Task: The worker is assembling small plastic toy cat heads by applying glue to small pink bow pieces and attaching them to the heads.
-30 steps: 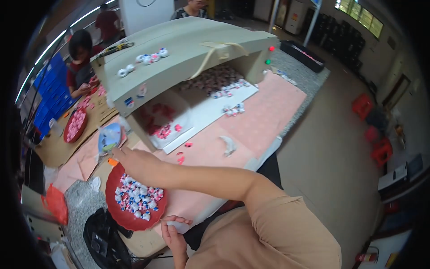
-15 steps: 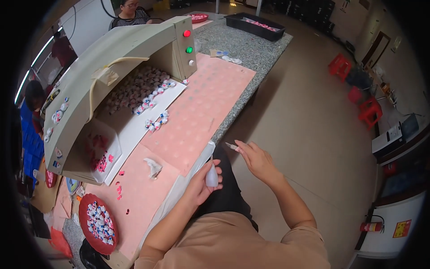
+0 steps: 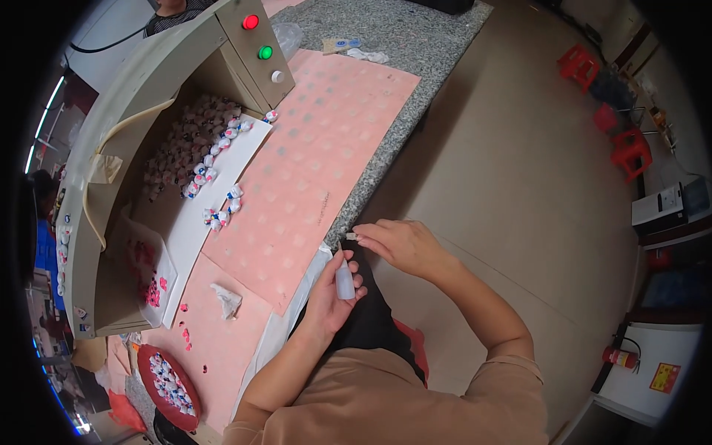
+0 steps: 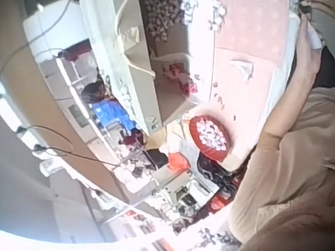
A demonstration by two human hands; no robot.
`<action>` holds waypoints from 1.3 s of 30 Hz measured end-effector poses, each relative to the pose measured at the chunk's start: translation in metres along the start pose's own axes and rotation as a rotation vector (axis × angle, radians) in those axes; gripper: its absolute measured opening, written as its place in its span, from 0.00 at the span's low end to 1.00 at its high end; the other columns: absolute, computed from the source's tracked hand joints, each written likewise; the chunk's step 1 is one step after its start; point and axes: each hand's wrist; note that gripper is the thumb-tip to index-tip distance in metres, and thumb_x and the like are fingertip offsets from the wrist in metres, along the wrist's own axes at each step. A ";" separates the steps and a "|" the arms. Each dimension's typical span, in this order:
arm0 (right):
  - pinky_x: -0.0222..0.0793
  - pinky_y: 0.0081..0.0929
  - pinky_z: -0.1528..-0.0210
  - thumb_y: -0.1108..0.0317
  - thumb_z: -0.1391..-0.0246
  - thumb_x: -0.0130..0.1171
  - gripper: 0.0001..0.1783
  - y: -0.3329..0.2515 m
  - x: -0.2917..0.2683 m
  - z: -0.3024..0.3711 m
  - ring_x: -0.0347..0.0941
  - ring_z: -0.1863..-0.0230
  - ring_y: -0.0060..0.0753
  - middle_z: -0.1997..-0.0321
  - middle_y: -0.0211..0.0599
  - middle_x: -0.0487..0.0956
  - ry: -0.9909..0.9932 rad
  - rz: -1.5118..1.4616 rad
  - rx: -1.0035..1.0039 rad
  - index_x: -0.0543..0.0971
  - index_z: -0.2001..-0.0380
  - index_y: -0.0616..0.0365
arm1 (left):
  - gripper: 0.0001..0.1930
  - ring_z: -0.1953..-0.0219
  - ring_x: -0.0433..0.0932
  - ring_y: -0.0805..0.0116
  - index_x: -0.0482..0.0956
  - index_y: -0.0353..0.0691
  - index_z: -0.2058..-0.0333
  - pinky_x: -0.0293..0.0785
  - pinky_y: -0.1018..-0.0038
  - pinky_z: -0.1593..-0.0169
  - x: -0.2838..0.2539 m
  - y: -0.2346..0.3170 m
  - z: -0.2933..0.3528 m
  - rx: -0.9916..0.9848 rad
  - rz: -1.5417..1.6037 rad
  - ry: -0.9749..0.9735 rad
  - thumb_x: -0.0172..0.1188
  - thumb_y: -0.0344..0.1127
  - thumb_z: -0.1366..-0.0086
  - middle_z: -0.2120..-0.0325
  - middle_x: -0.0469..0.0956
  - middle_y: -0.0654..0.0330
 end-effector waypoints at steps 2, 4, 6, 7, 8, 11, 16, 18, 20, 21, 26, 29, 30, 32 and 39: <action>0.72 0.36 0.70 0.58 0.42 0.57 0.13 0.001 -0.002 0.000 0.77 0.71 0.41 0.72 0.35 0.78 0.002 0.031 -0.066 0.80 0.58 0.50 | 0.14 0.73 0.74 0.73 0.72 0.45 0.56 0.70 0.72 0.69 0.004 0.000 0.004 0.005 -0.017 -0.002 0.53 0.48 0.31 0.71 0.74 0.67; 0.72 0.36 0.71 0.58 0.42 0.57 0.13 0.002 -0.002 0.001 0.77 0.72 0.41 0.72 0.34 0.78 -0.013 0.027 -0.069 0.80 0.58 0.50 | 0.14 0.72 0.74 0.73 0.72 0.47 0.55 0.72 0.71 0.68 0.016 0.004 0.009 -0.006 -0.115 0.109 0.53 0.48 0.31 0.70 0.73 0.68; 0.72 0.36 0.71 0.57 0.42 0.57 0.13 0.001 -0.002 0.001 0.76 0.72 0.40 0.72 0.34 0.78 -0.026 0.025 -0.074 0.81 0.58 0.49 | 0.13 0.71 0.74 0.73 0.71 0.48 0.55 0.73 0.70 0.67 0.011 0.005 0.007 -0.019 -0.109 0.071 0.53 0.49 0.31 0.69 0.73 0.68; 0.72 0.36 0.71 0.57 0.42 0.57 0.13 -0.001 -0.003 0.000 0.76 0.72 0.40 0.72 0.34 0.78 -0.021 0.044 -0.070 0.81 0.58 0.49 | 0.13 0.70 0.75 0.72 0.71 0.49 0.55 0.74 0.69 0.66 0.008 0.006 0.006 -0.030 -0.108 0.032 0.52 0.49 0.30 0.69 0.73 0.69; 0.72 0.36 0.71 0.57 0.43 0.57 0.13 -0.002 -0.004 -0.001 0.76 0.72 0.40 0.72 0.33 0.78 -0.017 0.062 -0.067 0.81 0.59 0.48 | 0.13 0.70 0.75 0.72 0.71 0.49 0.55 0.74 0.69 0.66 0.004 0.006 0.006 -0.029 -0.105 0.032 0.52 0.49 0.30 0.69 0.73 0.69; 0.71 0.35 0.72 0.57 0.43 0.58 0.13 -0.001 -0.002 -0.003 0.76 0.72 0.40 0.72 0.34 0.78 0.019 0.081 -0.056 0.81 0.59 0.49 | 0.13 0.69 0.76 0.71 0.70 0.49 0.56 0.75 0.67 0.65 -0.001 0.006 0.005 -0.073 0.024 -0.114 0.50 0.50 0.29 0.70 0.72 0.69; 0.73 0.35 0.68 0.60 0.44 0.59 0.12 0.007 0.000 -0.006 0.78 0.69 0.42 0.69 0.36 0.80 0.079 0.036 -0.013 0.81 0.58 0.51 | 0.14 0.67 0.77 0.70 0.70 0.48 0.55 0.76 0.65 0.65 0.006 0.006 0.003 -0.057 -0.031 -0.051 0.49 0.50 0.29 0.69 0.73 0.69; 0.75 0.33 0.64 0.64 0.44 0.61 0.13 0.013 -0.013 -0.010 0.79 0.65 0.42 0.64 0.40 0.82 0.095 0.069 0.154 0.80 0.56 0.55 | 0.14 0.66 0.77 0.69 0.70 0.48 0.55 0.76 0.65 0.64 0.004 0.007 0.005 -0.057 -0.044 -0.046 0.49 0.49 0.29 0.69 0.73 0.69; 0.75 0.33 0.63 0.64 0.44 0.61 0.13 0.010 -0.017 -0.010 0.80 0.65 0.42 0.63 0.40 0.82 0.068 -0.023 0.090 0.80 0.56 0.55 | 0.14 0.65 0.78 0.68 0.70 0.48 0.55 0.76 0.64 0.64 0.004 0.009 0.006 -0.056 -0.057 -0.040 0.50 0.49 0.29 0.68 0.73 0.68; 0.75 0.32 0.63 0.64 0.44 0.61 0.14 0.008 -0.019 -0.006 0.80 0.64 0.41 0.63 0.40 0.82 0.038 -0.111 0.034 0.80 0.56 0.56 | 0.14 0.64 0.78 0.68 0.71 0.47 0.55 0.77 0.64 0.64 0.008 0.008 0.007 -0.048 -0.050 -0.012 0.50 0.48 0.29 0.67 0.74 0.68; 0.73 0.35 0.66 0.57 0.43 0.58 0.15 0.006 -0.007 -0.001 0.78 0.67 0.41 0.67 0.34 0.81 -0.050 -0.065 -0.060 0.80 0.58 0.52 | 0.14 0.60 0.78 0.66 0.73 0.47 0.54 0.76 0.63 0.62 0.008 0.004 0.004 -0.034 -0.052 0.031 0.52 0.48 0.30 0.64 0.74 0.67; 0.73 0.35 0.67 0.56 0.44 0.59 0.15 0.008 -0.009 -0.007 0.78 0.68 0.41 0.66 0.35 0.81 -0.038 -0.010 -0.043 0.80 0.58 0.52 | 0.14 0.60 0.77 0.67 0.73 0.47 0.55 0.75 0.64 0.62 0.005 0.003 0.001 -0.027 -0.065 0.050 0.53 0.48 0.31 0.64 0.74 0.68; 0.73 0.35 0.66 0.56 0.44 0.59 0.14 0.009 -0.009 -0.009 0.78 0.67 0.41 0.66 0.35 0.81 -0.032 -0.034 -0.045 0.80 0.59 0.52 | 0.14 0.60 0.77 0.67 0.73 0.47 0.55 0.74 0.65 0.62 0.005 0.003 -0.001 -0.025 -0.047 0.039 0.54 0.48 0.32 0.64 0.73 0.69; 0.74 0.35 0.66 0.56 0.44 0.59 0.14 0.011 -0.009 -0.011 0.78 0.67 0.41 0.66 0.36 0.82 -0.024 -0.055 -0.048 0.81 0.59 0.52 | 0.14 0.60 0.77 0.68 0.73 0.47 0.54 0.74 0.65 0.62 0.005 0.002 -0.004 -0.022 -0.030 0.024 0.55 0.48 0.32 0.64 0.73 0.69; 0.75 0.31 0.62 0.62 0.43 0.59 0.13 0.021 -0.027 -0.016 0.80 0.65 0.41 0.64 0.40 0.82 0.091 0.004 0.110 0.80 0.58 0.57 | 0.14 0.60 0.76 0.69 0.74 0.48 0.55 0.73 0.65 0.63 0.003 -0.001 -0.004 -0.007 -0.022 0.024 0.56 0.48 0.33 0.65 0.73 0.70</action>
Point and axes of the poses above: each hand's wrist, its own z-axis away from the middle knuckle, its own x-axis out of the palm, y = z × x
